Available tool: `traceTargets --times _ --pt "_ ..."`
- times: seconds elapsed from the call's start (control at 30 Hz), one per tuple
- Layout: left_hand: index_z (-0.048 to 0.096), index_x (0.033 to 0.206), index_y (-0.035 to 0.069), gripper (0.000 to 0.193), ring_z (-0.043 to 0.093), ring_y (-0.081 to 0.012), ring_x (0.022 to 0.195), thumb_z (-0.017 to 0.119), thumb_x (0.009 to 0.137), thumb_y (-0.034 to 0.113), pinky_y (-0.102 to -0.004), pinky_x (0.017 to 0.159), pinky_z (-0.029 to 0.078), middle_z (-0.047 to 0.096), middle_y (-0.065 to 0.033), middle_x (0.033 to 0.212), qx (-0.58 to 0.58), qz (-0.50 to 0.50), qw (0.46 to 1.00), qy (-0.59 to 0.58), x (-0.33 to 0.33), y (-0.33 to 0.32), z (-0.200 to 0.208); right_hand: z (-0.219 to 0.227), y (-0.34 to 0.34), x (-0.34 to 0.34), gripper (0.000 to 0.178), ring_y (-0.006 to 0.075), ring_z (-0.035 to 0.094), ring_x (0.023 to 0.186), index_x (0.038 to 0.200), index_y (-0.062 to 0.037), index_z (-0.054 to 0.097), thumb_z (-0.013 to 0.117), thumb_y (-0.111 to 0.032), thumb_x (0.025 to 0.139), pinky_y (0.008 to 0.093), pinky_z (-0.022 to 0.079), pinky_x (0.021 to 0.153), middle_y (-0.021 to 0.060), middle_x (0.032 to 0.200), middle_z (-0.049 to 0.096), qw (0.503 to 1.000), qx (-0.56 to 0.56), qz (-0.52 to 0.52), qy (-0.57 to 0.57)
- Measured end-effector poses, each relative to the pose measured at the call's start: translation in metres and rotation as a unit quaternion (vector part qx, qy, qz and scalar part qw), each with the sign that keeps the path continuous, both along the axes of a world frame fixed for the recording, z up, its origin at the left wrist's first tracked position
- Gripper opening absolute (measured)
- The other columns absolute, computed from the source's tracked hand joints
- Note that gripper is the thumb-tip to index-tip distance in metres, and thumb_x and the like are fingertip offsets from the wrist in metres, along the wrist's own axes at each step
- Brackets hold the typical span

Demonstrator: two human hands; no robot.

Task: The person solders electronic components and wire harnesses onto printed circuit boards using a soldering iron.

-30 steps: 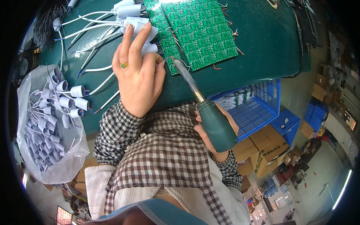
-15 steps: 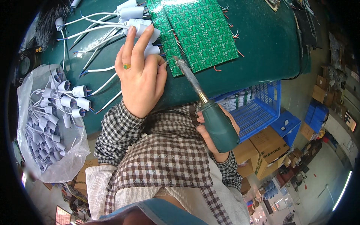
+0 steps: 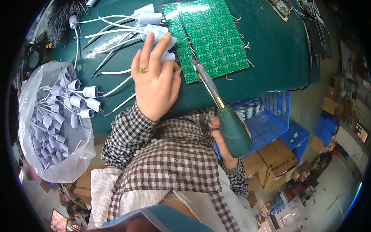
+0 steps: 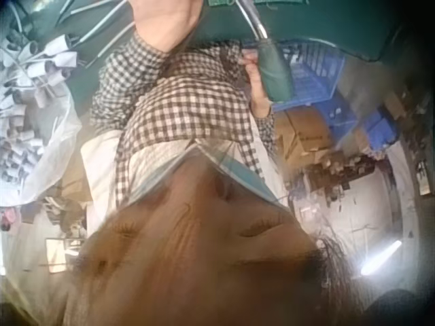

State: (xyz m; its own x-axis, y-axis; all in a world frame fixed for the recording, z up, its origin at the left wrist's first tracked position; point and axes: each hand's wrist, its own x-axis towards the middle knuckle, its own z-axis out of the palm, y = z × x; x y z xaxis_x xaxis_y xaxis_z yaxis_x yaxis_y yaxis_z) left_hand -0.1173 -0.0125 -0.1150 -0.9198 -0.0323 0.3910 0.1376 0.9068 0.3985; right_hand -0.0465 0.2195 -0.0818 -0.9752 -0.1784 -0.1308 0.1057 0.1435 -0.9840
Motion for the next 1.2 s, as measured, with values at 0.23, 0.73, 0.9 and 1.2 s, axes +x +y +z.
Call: traceTargets --times 0.23,0.73,0.9,1.2 --pt "0.063 0.086 0.006 0.012 0.034 -0.0376 0.148 0.070 0.079 0.012 -0.0560 0.114 0.026 0.044 -0.0123 0.154 -0.004 0.007 1.000 -0.001 0.003 -0.004 -0.002 0.003 -0.006 -0.006 0.033 0.0283 0.067 0.093 0.116 0.0103 0.059 0.060 -0.018 0.099 0.0385 0.060 0.082 0.0221 0.108 0.064 1.000 -0.015 0.002 0.026" --pt "0.066 0.103 0.008 0.028 0.050 -0.0387 0.134 0.071 0.077 0.002 -0.0523 0.109 0.040 0.053 -0.0144 0.146 0.116 0.060 0.991 0.036 0.057 -0.075 0.040 0.002 -0.001 -0.010 0.031 0.0272 0.069 0.088 0.116 0.0095 0.058 0.059 -0.017 0.100 0.0358 0.061 0.075 0.0194 0.105 0.064 0.994 -0.017 -0.049 0.097" --pt "0.067 0.103 0.008 0.030 0.062 -0.0317 0.112 0.073 0.075 0.000 -0.0421 0.089 0.049 0.065 -0.0102 0.123 -0.058 0.078 0.984 -0.149 0.091 -0.174 0.059 0.009 0.000 -0.014 0.030 0.0246 0.068 0.091 0.115 0.0062 0.057 0.053 -0.021 0.105 0.0364 0.058 0.082 0.0199 0.111 0.064 0.999 0.013 -0.029 0.021" --pt "0.068 0.102 0.006 0.024 0.062 -0.0284 0.100 0.075 0.079 0.006 -0.0401 0.086 0.045 0.063 -0.0099 0.105 -0.039 -0.001 0.995 -0.092 0.065 -0.194 0.052 0.007 -0.005 -0.008 0.030 0.0241 0.069 0.086 0.111 0.0081 0.060 0.058 -0.020 0.102 0.0355 0.057 0.080 0.0208 0.109 0.066 0.997 -0.039 -0.057 0.037"
